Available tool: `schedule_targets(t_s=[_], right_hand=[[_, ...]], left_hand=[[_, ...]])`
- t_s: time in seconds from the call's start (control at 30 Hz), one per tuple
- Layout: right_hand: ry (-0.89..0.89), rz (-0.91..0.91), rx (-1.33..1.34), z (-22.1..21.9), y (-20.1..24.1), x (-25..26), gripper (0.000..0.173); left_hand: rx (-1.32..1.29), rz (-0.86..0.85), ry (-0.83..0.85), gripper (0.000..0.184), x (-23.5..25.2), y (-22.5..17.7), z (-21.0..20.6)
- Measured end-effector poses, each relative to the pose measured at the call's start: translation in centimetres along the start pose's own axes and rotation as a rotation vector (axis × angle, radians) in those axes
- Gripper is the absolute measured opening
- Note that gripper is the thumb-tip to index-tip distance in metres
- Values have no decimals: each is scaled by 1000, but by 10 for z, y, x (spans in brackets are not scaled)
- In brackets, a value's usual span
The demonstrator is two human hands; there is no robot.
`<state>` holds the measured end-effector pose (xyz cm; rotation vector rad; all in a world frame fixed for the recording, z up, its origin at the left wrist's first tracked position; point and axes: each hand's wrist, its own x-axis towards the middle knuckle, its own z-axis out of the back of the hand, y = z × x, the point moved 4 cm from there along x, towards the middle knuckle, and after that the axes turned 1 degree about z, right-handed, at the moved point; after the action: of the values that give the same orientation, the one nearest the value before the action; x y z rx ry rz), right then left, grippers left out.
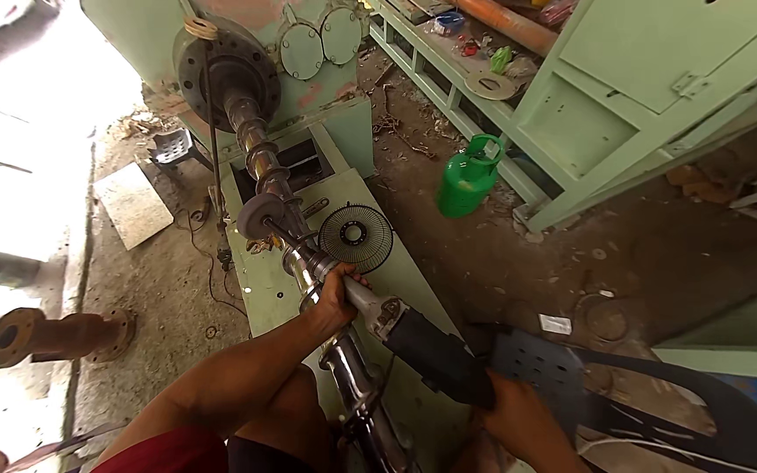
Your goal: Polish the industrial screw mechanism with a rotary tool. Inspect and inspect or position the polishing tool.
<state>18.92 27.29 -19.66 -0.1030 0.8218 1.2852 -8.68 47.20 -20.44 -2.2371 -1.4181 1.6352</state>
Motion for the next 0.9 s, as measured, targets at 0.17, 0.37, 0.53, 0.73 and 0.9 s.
schedule_targets(t_s=[0.17, 0.37, 0.53, 0.73, 0.9], right_hand=[[-6, -6, 9, -1, 0, 1, 42], [-12, -23, 54, -4, -6, 5, 43], [-11, -28, 106, -10, -14, 16, 42], [25, -20, 188, -16, -22, 32, 41], [35, 0, 251, -21, -27, 42, 39]], left_hand=[[1, -3, -8, 11, 1, 0, -4], [43, 3, 17, 10, 9, 3, -15], [77, 5, 7, 8, 19, 5, -23], [139, -3, -26, 5, 34, 10, -31], [185, -16, -70, 7, 48, 14, -36]])
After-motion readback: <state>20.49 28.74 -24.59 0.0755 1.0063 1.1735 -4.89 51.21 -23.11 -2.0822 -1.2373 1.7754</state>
